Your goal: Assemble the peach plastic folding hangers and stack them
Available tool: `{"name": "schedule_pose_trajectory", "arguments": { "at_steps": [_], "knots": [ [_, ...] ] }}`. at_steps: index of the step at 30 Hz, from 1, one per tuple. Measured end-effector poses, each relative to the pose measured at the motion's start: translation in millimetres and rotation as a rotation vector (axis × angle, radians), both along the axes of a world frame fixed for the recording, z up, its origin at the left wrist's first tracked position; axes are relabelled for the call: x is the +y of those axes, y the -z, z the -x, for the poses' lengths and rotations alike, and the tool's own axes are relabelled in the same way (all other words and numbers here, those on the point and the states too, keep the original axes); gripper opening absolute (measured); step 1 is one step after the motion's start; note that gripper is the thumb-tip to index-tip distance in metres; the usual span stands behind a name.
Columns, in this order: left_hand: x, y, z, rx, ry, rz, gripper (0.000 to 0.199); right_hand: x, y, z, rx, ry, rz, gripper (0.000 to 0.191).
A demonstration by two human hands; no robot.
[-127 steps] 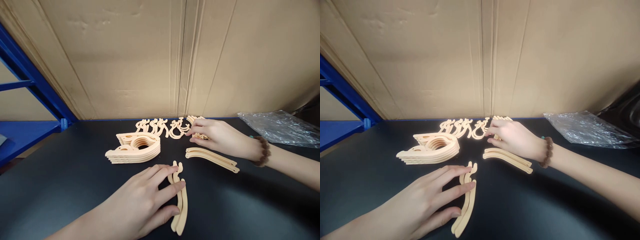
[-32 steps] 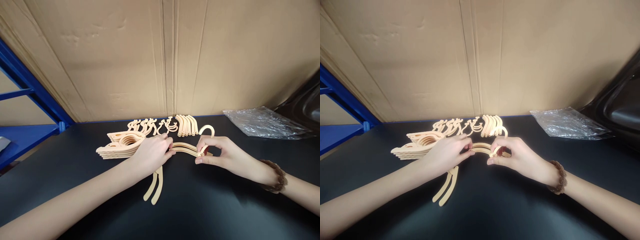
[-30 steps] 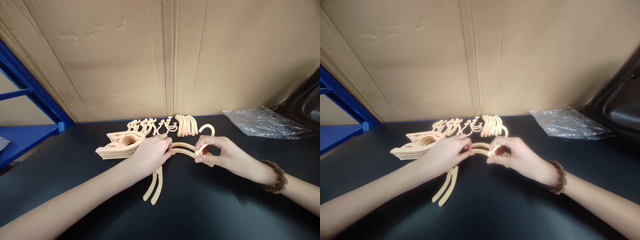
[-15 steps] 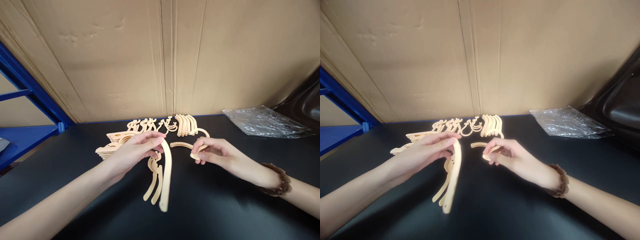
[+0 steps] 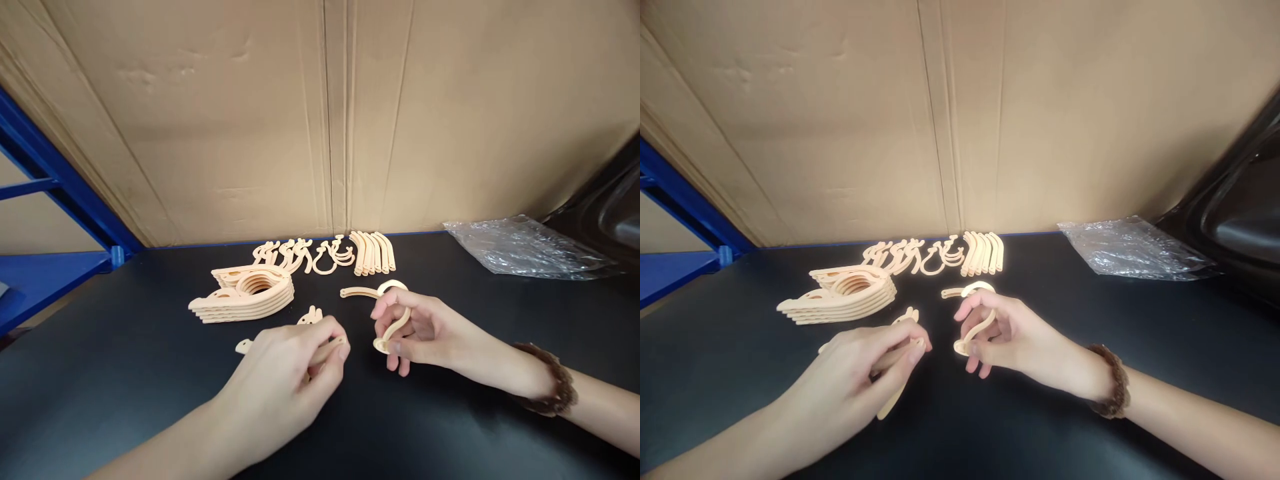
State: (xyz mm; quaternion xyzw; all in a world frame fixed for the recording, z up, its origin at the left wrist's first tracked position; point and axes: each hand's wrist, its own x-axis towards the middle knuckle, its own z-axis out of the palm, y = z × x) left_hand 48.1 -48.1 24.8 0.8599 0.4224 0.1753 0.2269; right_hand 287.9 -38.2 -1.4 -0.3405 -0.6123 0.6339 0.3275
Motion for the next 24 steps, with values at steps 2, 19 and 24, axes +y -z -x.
{"name": "schedule_pose_trajectory", "arguments": {
  "at_steps": [2, 19, 24],
  "knots": [
    [-3.3, 7.4, 1.3, -0.013, 0.071, -0.184, 0.018, 2.0, 2.8, 0.1, 0.010, -0.025, 0.018, 0.020],
    [-1.0, 27.2, 0.6, 0.079, 0.287, -0.488, 0.025, -4.1, -6.9, 4.6, 0.029, -0.028, 0.128, 0.018],
    [0.1, 31.8, 1.7, 0.044, 0.291, -0.483, 0.022, -3.3, -6.4, 4.1, -0.014, -0.054, 0.139, 0.022]
  ]
}}
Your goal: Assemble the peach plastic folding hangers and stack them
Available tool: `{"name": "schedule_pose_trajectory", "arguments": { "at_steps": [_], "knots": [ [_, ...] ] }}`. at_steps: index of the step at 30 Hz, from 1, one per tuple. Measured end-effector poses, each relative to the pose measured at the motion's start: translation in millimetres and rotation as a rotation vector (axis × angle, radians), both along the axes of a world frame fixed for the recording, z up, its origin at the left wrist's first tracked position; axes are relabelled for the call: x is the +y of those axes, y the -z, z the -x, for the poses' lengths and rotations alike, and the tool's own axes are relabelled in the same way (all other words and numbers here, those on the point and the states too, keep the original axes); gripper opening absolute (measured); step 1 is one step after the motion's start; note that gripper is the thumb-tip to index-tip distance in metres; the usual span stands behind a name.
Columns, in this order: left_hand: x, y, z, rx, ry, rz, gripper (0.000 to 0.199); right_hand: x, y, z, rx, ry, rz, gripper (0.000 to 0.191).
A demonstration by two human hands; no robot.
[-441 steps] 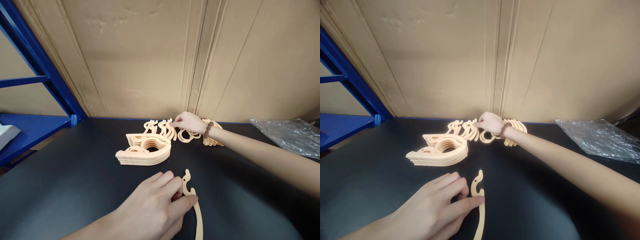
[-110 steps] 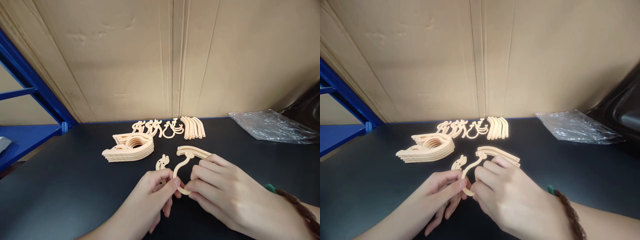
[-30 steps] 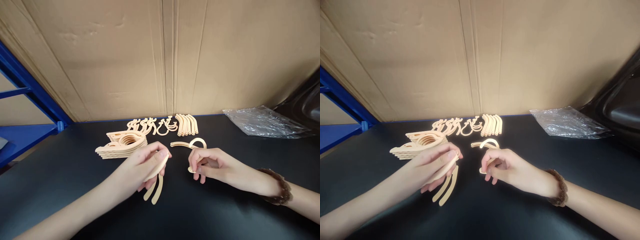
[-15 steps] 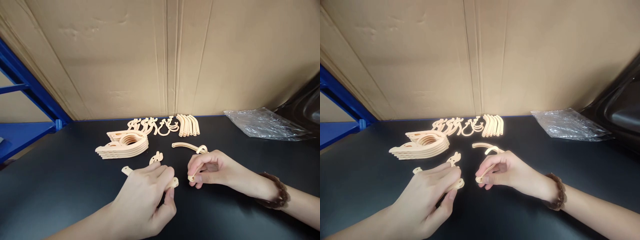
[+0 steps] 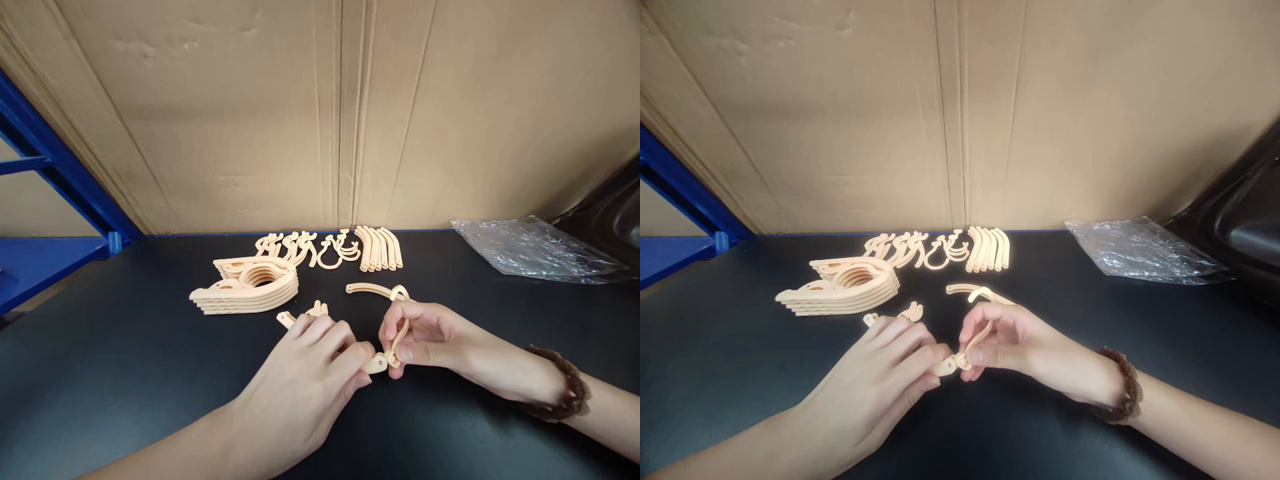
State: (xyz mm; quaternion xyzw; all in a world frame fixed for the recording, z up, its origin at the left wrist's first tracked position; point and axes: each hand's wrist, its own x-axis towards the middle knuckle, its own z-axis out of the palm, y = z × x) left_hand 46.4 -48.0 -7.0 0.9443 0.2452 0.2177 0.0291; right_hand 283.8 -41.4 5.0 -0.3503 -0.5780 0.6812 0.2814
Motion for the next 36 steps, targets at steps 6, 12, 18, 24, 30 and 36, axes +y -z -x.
{"name": "schedule_pose_trajectory", "arguments": {
  "at_steps": [6, 12, 18, 24, 30, 36],
  "knots": [
    [2.2, 3.4, -1.4, -0.026, 0.007, -0.070, 0.020, 1.1, 0.1, 0.5, -0.037, -0.047, -0.023, 0.020],
    [0.6, 3.5, -1.7, -0.003, 0.005, -0.122, 0.019, -1.0, -0.1, -1.6, -0.063, -0.062, -0.049, 0.018],
    [-0.3, 2.3, -1.3, 0.033, 0.000, -0.119, 0.023, -3.7, -1.2, -0.5, -0.139, -0.020, -0.129, 0.018],
    [-0.1, 3.2, -1.3, 0.069, 0.008, -0.113, 0.023, -7.0, -1.4, 2.8, -0.194, 0.003, -0.157, 0.020],
    [1.2, 6.1, -2.3, 0.047, -0.002, -0.137, 0.028, -7.0, 3.4, 4.0, -0.226, 0.047, -0.247, 0.021],
    [1.1, 6.0, -1.8, 0.070, -0.039, -0.120, 0.029, -4.9, 7.4, 6.2, -0.187, 0.096, -0.230, 0.022]
  ]
}}
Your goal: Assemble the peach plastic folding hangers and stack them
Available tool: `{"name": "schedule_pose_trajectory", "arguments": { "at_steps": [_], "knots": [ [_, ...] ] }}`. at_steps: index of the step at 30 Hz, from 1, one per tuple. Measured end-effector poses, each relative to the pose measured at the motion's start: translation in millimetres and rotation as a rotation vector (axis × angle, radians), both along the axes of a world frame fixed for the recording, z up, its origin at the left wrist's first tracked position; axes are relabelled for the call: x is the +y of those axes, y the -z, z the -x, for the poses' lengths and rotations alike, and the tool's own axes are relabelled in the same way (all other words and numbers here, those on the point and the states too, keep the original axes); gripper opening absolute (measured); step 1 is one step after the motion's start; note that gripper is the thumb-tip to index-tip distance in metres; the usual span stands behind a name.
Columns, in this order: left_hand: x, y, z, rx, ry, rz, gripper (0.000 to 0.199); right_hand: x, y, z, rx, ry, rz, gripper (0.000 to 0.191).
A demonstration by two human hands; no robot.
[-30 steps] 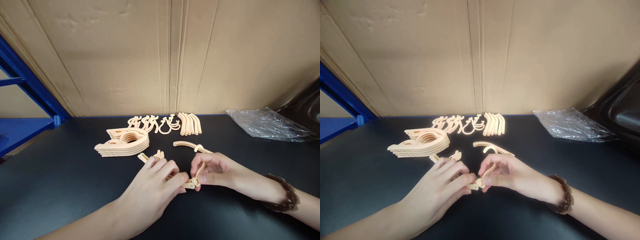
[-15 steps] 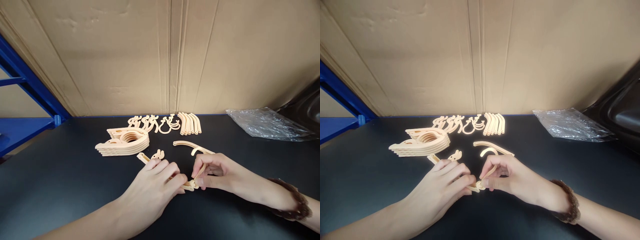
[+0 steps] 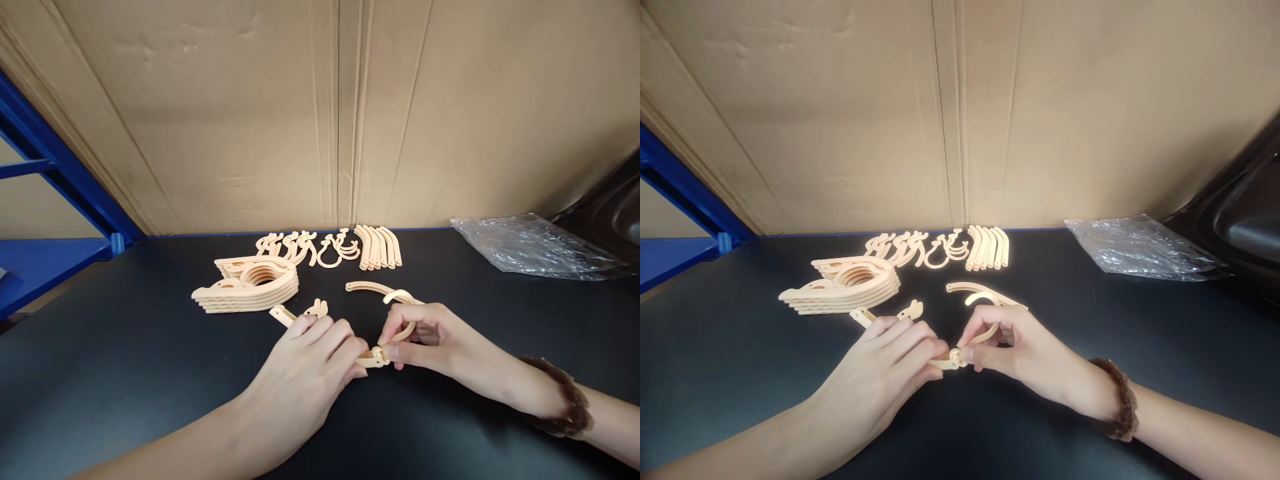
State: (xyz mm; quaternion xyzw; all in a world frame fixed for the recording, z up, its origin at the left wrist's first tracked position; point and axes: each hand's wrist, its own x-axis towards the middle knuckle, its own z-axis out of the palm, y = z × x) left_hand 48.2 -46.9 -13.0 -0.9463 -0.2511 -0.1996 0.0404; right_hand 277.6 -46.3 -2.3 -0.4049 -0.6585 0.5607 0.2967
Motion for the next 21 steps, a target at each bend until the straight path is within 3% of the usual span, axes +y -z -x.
{"name": "schedule_pose_trajectory", "arguments": {
  "at_steps": [9, 21],
  "knots": [
    [-2.4, 7.4, 1.2, -0.100, -0.058, 0.010, 0.027, -4.5, -0.3, 5.4, -0.031, 0.107, -0.027, 0.024],
    [-1.2, 4.1, -0.7, -0.098, -0.069, 0.026, 0.028, -6.5, 3.1, 5.8, -0.082, 0.064, -0.083, 0.020]
  ]
}}
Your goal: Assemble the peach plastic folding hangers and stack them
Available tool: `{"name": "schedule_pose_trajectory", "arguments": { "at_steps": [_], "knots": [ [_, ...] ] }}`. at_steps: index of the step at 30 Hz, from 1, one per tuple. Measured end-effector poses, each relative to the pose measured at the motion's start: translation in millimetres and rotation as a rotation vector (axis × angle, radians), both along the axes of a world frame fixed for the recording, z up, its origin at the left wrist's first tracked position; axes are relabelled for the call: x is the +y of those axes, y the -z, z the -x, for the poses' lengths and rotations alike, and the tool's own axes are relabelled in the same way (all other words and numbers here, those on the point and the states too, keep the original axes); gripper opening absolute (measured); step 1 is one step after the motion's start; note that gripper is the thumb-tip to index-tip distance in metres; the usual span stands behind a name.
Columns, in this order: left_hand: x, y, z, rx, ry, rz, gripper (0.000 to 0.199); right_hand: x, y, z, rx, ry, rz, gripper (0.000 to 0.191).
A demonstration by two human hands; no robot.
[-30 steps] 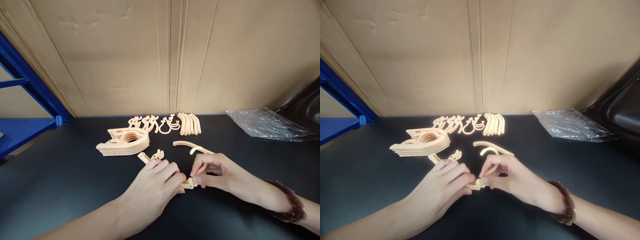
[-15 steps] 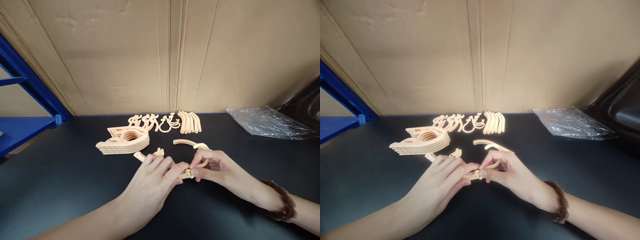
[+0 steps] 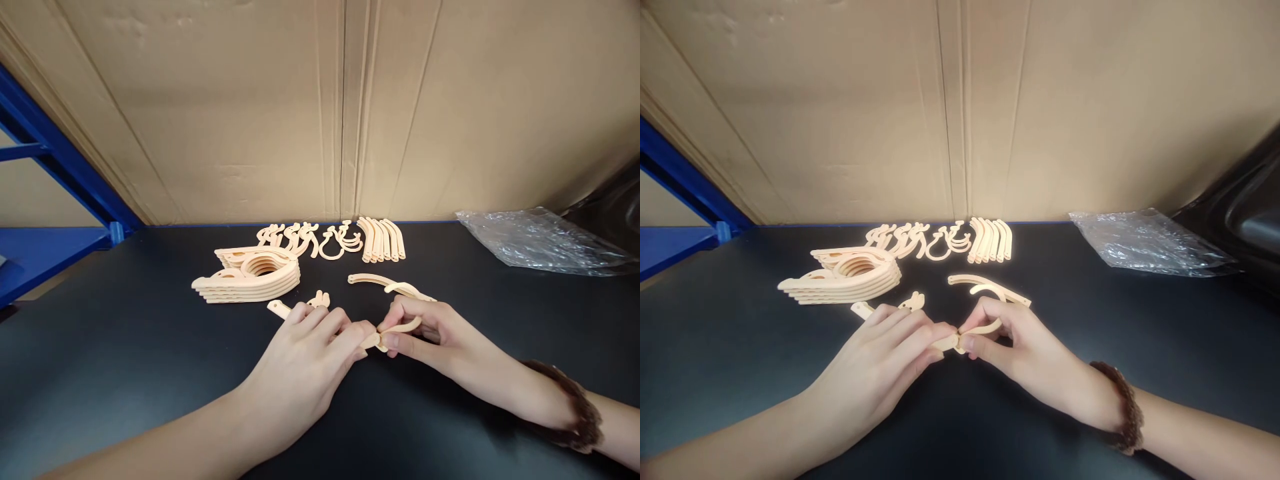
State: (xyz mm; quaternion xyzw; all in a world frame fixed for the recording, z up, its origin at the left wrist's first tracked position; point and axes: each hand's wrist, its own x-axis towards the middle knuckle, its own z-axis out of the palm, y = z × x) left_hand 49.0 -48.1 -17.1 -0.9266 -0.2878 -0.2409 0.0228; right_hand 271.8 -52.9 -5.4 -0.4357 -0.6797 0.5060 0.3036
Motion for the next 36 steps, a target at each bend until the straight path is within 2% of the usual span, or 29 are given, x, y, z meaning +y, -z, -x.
{"name": "schedule_pose_trajectory", "arguments": {
  "at_steps": [3, 5, 8, 10, 12, 14, 16, 19, 26, 29, 32, 34, 36],
  "knots": [
    [0.7, -2.5, 0.1, -0.029, -0.005, 0.010, 0.024, -3.1, 1.0, 1.4, 0.000, -0.007, -0.043, 0.017],
    [1.0, -5.0, 1.0, -0.051, -0.018, -0.001, 0.022, -6.1, 0.1, 1.6, -0.012, -0.021, -0.127, 0.011],
    [-0.5, -11.1, 4.1, -0.102, -0.041, 0.060, 0.021, -7.8, -3.6, -2.7, -0.068, -0.008, -0.333, 0.028],
    [-3.0, -16.7, 6.4, -0.144, -0.082, 0.211, 0.018, -3.6, -5.9, -9.7, -0.148, 0.076, -0.506, 0.032],
    [-5.4, -23.0, 7.9, -0.188, -0.143, 0.423, 0.016, 5.3, -6.2, -18.8, -0.306, 0.169, -0.685, 0.021],
    [-6.2, -29.1, 8.2, -0.247, -0.187, 0.665, 0.014, 16.6, -3.6, -27.9, -0.544, 0.175, -0.835, 0.014],
    [-5.1, -33.7, 7.5, -0.316, -0.199, 0.889, 0.013, 26.8, 1.4, -34.5, -0.733, 0.183, -0.937, 0.020],
    [-1.3, -35.4, 5.8, -0.396, -0.199, 1.103, 0.016, 35.3, 9.4, -37.8, -0.860, 0.156, -0.936, 0.024],
    [4.3, -24.6, 6.4, -0.624, -0.140, 1.333, 0.025, 32.4, 10.6, -32.3, -0.839, 0.129, -0.858, 0.029],
    [6.7, -21.9, 7.9, -0.671, -0.105, 1.375, 0.029, 26.6, 5.4, -30.9, -0.784, 0.088, -0.804, 0.028],
    [10.3, -21.9, 7.7, -0.713, -0.130, 1.359, 0.022, 20.6, 0.6, -29.5, -0.666, 0.034, -0.747, 0.029],
    [12.1, -23.3, 6.9, -0.710, -0.164, 1.370, 0.022, 17.8, -0.9, -28.7, -0.630, 0.009, -0.775, 0.030],
    [12.5, -25.2, 6.1, -0.693, -0.184, 1.385, 0.030, 16.2, -0.7, -28.1, -0.644, -0.018, -0.853, 0.031]
  ]
}}
